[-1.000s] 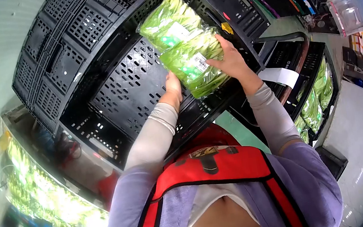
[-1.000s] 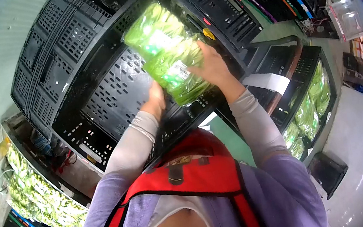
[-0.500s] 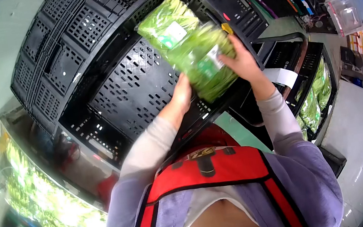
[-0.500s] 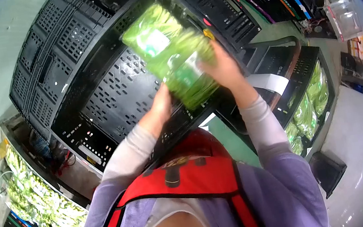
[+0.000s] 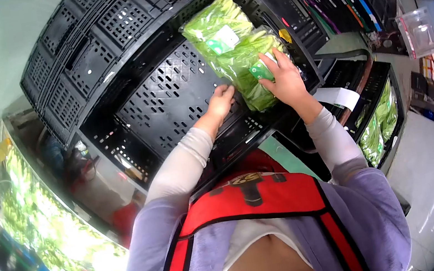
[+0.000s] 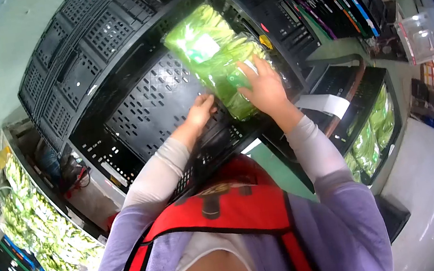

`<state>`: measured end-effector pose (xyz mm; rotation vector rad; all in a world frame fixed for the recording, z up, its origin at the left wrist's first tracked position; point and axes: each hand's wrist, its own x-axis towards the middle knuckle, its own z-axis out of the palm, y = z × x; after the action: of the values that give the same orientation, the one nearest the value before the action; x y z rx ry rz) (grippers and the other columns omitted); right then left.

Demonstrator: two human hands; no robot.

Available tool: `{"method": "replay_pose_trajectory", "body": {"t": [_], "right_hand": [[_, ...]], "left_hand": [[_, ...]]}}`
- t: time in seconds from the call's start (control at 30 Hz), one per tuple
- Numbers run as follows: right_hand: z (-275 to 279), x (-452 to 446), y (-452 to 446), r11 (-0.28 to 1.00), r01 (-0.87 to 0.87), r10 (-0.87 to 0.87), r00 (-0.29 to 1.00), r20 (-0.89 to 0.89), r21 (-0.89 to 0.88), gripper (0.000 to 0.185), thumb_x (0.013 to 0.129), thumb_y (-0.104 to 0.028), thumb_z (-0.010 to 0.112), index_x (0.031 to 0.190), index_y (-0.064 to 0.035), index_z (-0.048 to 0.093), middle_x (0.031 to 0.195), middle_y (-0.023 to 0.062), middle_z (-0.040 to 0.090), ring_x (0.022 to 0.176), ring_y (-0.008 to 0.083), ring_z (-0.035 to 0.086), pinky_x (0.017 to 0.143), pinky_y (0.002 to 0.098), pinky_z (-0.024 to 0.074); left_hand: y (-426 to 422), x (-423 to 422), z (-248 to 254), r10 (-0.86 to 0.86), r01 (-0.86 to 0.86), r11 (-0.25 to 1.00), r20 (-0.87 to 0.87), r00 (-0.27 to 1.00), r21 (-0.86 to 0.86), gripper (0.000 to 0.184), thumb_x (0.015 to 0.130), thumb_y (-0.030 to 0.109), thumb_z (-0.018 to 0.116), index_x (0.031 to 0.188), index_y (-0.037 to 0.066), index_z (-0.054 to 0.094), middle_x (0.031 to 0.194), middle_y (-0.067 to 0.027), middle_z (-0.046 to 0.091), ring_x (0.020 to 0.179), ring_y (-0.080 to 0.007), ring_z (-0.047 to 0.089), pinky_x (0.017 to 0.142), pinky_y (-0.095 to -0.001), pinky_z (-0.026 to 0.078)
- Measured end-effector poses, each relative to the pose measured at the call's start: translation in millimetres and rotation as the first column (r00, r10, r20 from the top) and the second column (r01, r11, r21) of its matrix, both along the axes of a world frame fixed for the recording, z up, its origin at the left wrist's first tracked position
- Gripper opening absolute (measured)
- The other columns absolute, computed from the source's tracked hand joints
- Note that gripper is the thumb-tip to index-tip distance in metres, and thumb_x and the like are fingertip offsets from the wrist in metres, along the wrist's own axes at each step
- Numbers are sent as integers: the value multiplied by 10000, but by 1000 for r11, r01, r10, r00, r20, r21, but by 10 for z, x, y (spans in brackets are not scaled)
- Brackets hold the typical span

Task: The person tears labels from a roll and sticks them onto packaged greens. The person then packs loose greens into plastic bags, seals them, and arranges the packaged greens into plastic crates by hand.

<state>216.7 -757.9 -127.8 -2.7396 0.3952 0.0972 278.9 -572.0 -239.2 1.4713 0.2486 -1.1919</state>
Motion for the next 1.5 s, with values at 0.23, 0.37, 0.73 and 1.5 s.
{"method": "replay_pose_trajectory", "body": {"t": [0.23,0.37,0.73,1.5], "right_hand": [[36,400,286,972,23,18,985,173,-233,580,763,-303,659,1269,-105,457,1292,219,419,1185,411,386,993,451,318],[-492,375,23,981,29,10,979,202,-189,586,785,-433,603,1240,-81,492,1315,217,413,1194,391,392,1003,454,314],[-196,793,72,855,-11,134,970,201,-518,482,853,-334,557,1215,-21,498,1275,213,452,1150,360,441,982,416,338],[781,-134,6673,388,-771,890,456,13,505,341,755,-231,686,933,2,512,939,150,566,890,284,548,759,361,440]], "left_hand": [[795,-97,278,15,-15,997,0,1000,-82,249,881,231,564,1048,46,558,887,0,578,803,-93,514,736,-233,416],[1253,-209,783,47,-38,998,166,985,-52,341,877,203,571,1154,9,523,942,-39,601,865,-125,538,799,-257,426],[3597,-852,1856,678,-662,716,446,584,-223,365,843,207,623,1131,5,528,1002,-49,596,894,-116,551,815,-268,450],[8427,-2265,1861,338,-722,230,642,688,653,946,649,606,656,1284,-50,408,1249,-244,488,1148,-349,490,966,-366,380]]}}
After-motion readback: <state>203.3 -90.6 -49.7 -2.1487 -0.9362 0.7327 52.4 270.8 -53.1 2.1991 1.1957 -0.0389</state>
